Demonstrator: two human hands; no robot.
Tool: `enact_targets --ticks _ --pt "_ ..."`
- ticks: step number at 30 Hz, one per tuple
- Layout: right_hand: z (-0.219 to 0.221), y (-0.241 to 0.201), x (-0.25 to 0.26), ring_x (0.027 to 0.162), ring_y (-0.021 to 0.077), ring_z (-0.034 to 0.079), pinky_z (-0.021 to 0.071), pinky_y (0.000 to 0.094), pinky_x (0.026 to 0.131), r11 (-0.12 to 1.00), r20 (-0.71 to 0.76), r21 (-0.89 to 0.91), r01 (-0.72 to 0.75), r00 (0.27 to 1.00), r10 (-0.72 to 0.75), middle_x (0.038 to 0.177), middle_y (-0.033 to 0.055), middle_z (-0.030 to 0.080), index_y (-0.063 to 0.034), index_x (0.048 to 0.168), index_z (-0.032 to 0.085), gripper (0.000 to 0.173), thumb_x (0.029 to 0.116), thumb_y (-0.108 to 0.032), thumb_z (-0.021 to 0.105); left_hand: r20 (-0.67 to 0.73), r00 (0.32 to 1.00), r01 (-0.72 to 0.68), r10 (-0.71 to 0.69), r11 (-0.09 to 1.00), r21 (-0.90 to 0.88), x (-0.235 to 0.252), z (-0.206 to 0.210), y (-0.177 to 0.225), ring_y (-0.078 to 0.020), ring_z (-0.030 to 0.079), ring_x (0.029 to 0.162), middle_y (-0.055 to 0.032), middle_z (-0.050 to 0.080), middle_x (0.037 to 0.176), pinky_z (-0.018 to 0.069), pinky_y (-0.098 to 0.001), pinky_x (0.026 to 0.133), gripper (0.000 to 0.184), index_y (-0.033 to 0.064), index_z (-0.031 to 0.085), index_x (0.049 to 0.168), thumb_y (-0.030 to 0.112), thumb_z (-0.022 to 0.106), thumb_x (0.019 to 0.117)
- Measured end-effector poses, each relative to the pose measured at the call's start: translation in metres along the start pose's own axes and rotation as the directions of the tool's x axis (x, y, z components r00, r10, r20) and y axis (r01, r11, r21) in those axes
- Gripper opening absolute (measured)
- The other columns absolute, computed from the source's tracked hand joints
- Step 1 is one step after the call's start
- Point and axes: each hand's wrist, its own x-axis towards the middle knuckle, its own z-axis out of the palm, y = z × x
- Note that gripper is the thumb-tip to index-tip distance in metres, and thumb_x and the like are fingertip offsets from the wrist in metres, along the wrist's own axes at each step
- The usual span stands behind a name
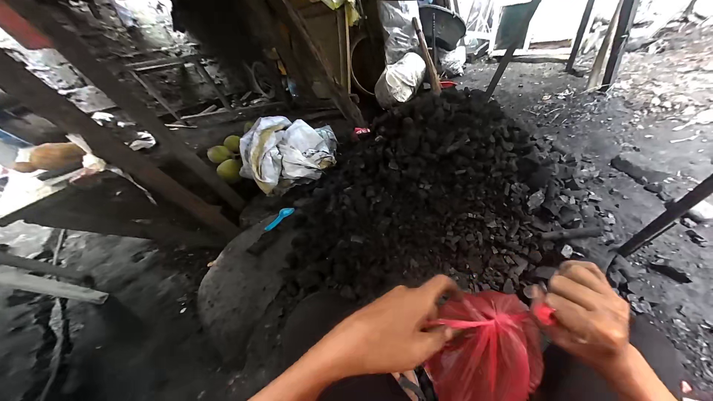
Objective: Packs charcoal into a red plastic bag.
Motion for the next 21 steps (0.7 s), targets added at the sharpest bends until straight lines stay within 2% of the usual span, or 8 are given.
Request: enact_targets --ticks 3,7,10,14,16,18,19,21 --pt "-0.017 0.004 -0.015 0.066 0.0201 0.049 0.0471 0.0353 0.079 1.000 0.059 0.004 -0.014 0.998 0.013 0.064 0.0040 0.044 -0.0120 0.073 0.049 0.028 0.0999 -0.020 0.054 0.134 0.990 0.054 -0.035 0.988 -0.146 -0.010 -0.003 -0.023 -0.0043 0.051 0.058 0.0006 0.060 0.075 0.0453 -0.0234 0.055 0.031 0.0060 0.053 0.129 0.017 0.059 0.1006" --pt "-0.012 -0.003 -0.033 0.066 0.0203 0.051 0.0473 0.0339 0.078 1.000 0.087 0.005 -0.030 0.996 0.029 0.063 0.0039 0.046 -0.0120 0.071 0.050 0.030 0.0993 -0.020 0.054 0.191 0.982 0.015 0.008 0.993 -0.119 0.002 0.003 -0.044 -0.0055 0.052 0.069 -0.0052 0.064 0.085 0.0454 -0.0251 0.065 0.023 -0.0013 0.069 0.111 0.018 0.057 0.1034" --pt "-0.002 -0.015 -0.045 0.066 0.0199 0.052 0.0472 0.0313 0.075 0.995 0.065 0.043 -0.090 0.994 0.087 0.062 0.0046 0.047 -0.0110 0.069 0.050 0.031 0.0979 -0.019 0.056 0.059 0.995 0.098 -0.085 0.952 -0.291 0.016 0.008 -0.061 0.0049 0.048 0.064 0.0062 0.061 0.079 0.0411 -0.0145 0.061 0.016 0.0014 0.070 0.102 0.011 0.057 0.1012" --pt "0.023 -0.053 -0.047 0.070 0.0199 0.056 0.0490 0.0304 0.073 0.972 0.073 0.156 -0.178 0.983 0.169 0.067 0.0042 0.055 -0.0131 0.071 0.055 0.030 0.0986 -0.023 0.059 -0.186 0.946 0.086 -0.266 0.758 -0.647 0.045 0.022 -0.058 0.0001 0.040 0.052 0.0063 0.046 0.062 0.0344 -0.0141 0.049 0.015 0.0017 0.065 0.094 0.000 0.052 0.1016" --pt "0.036 -0.070 -0.041 0.073 0.0202 0.057 0.0495 0.0307 0.075 0.973 0.079 0.181 -0.140 0.989 0.127 0.071 0.0036 0.056 -0.0142 0.075 0.055 0.030 0.1017 -0.027 0.059 -0.227 0.941 0.024 -0.251 0.719 -0.695 0.059 0.034 -0.045 -0.0003 0.042 0.051 0.0054 0.049 0.063 0.0350 -0.0142 0.048 0.014 0.0017 0.066 0.096 0.001 0.053 0.1020" --pt "0.042 -0.078 -0.031 0.075 0.0189 0.058 0.0507 0.0296 0.078 0.976 0.074 0.184 -0.113 0.992 0.101 0.074 0.0029 0.058 -0.0146 0.079 0.057 0.032 0.1047 -0.032 0.057 -0.195 0.965 0.007 -0.174 0.763 -0.646 0.066 0.045 -0.034 -0.0003 0.051 0.059 0.0030 0.060 0.073 0.0428 -0.0158 0.054 0.012 0.0003 0.066 0.104 0.004 0.055 0.1021" --pt "0.042 -0.076 -0.026 0.074 0.0187 0.059 0.0514 0.0301 0.077 0.975 0.065 0.182 -0.130 0.991 0.120 0.073 0.0032 0.059 -0.0139 0.079 0.058 0.034 0.1051 -0.034 0.056 -0.154 0.980 0.009 -0.128 0.798 -0.603 0.066 0.049 -0.030 -0.0008 0.056 0.065 0.0015 0.064 0.080 0.0475 -0.0178 0.060 0.015 -0.0004 0.066 0.110 0.007 0.055 0.1030" --pt "0.039 -0.059 -0.020 0.071 0.0176 0.061 0.0526 0.0304 0.071 0.952 0.049 0.189 -0.241 0.971 0.236 0.069 0.0043 0.059 -0.0115 0.073 0.059 0.040 0.1040 -0.037 0.057 -0.099 0.994 -0.011 -0.047 0.855 -0.518 0.065 0.053 -0.025 0.0013 0.053 0.067 0.0020 0.063 0.086 0.0460 -0.0166 0.061 0.022 0.0007 0.065 0.117 0.014 0.052 0.1061"
